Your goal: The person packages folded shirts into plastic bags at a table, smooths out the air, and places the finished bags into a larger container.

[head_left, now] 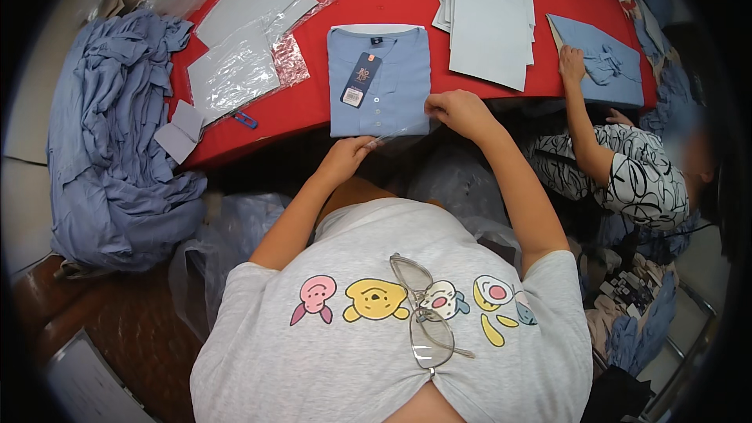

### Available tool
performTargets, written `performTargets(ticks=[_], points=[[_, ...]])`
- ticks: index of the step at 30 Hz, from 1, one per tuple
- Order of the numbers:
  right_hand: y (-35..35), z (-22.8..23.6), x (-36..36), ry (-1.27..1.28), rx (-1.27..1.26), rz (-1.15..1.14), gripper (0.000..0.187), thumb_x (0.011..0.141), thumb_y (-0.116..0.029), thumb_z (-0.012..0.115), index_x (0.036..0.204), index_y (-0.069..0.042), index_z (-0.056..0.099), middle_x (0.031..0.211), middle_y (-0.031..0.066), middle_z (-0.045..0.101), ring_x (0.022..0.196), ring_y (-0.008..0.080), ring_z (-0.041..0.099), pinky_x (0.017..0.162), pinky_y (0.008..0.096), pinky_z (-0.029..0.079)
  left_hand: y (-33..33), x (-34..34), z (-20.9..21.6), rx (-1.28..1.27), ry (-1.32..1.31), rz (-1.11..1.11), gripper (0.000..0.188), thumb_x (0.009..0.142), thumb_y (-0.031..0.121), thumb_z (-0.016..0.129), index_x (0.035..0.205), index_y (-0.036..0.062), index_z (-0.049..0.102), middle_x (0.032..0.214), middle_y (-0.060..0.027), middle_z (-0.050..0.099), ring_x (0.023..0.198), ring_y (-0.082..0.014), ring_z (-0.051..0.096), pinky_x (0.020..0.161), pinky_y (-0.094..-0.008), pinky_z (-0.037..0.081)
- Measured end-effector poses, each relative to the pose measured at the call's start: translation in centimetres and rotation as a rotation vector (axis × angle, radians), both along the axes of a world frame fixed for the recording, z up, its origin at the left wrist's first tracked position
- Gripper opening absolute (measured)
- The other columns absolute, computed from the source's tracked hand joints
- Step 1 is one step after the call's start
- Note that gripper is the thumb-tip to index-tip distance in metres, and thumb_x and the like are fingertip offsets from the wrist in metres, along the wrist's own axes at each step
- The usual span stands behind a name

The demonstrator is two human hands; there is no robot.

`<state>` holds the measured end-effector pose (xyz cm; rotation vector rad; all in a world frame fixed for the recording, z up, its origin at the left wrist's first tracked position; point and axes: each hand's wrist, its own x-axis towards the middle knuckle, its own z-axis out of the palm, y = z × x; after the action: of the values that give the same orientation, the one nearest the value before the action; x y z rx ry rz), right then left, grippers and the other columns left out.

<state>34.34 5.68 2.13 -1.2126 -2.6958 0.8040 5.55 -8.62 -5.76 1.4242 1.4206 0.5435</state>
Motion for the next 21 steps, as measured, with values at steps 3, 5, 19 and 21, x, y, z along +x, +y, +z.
performTargets(ticks=[3, 5, 19, 21], points=[[0.9, -1.7, -0.8, 0.072, -0.068, -0.002, 0.015, 0.090, -0.011, 0.071, 0.102, -0.007, 0.077, 0.096, 0.0154, 0.077, 0.094, 0.0368, 0.074, 0.083, 0.0447, 0.057, -0.5, -0.9, 0.1, 0.069, 0.064, 0.147, 0.026, 0.105, 0.023, 0.067, 0.117, 0.0052, 0.080, 0.109, -0.0143, 0.079, 0.101, -0.0265, 0.074, 0.091, -0.0360, 0.055], [0.6, -1.2, -1.9, 0.036, -0.101, -0.039, 0.015, 0.087, -0.011, 0.071, 0.100, -0.008, 0.077, 0.097, 0.0141, 0.078, 0.095, 0.0353, 0.074, 0.082, 0.0452, 0.057, -1.4, -1.6, 0.0, 0.109, 0.103, 0.258, 0.023, 0.102, 0.021, 0.072, 0.113, 0.0036, 0.081, 0.105, -0.0133, 0.079, 0.099, -0.0231, 0.074, 0.088, -0.0336, 0.056], [-2.5, -1.9, -3.5, 0.030, -0.148, -0.241, 0.011, 0.085, -0.016, 0.077, 0.094, -0.009, 0.077, 0.096, 0.0095, 0.075, 0.090, 0.0301, 0.072, 0.081, 0.0421, 0.056, -0.6, -7.9, 0.7, 0.255, 0.068, 0.391, 0.013, 0.092, 0.007, 0.076, 0.102, -0.0007, 0.081, 0.106, -0.0147, 0.078, 0.100, -0.0246, 0.075, 0.091, -0.0341, 0.056], [-2.8, -2.3, -3.4, 0.055, -0.128, -0.327, 0.012, 0.085, -0.017, 0.078, 0.094, -0.009, 0.077, 0.095, 0.0093, 0.074, 0.089, 0.0294, 0.072, 0.080, 0.0415, 0.056, 0.3, -7.9, 1.3, 0.249, 0.090, 0.388, 0.012, 0.092, 0.007, 0.076, 0.102, 0.0011, 0.081, 0.104, -0.0150, 0.078, 0.099, -0.0273, 0.075, 0.089, -0.0358, 0.057]])
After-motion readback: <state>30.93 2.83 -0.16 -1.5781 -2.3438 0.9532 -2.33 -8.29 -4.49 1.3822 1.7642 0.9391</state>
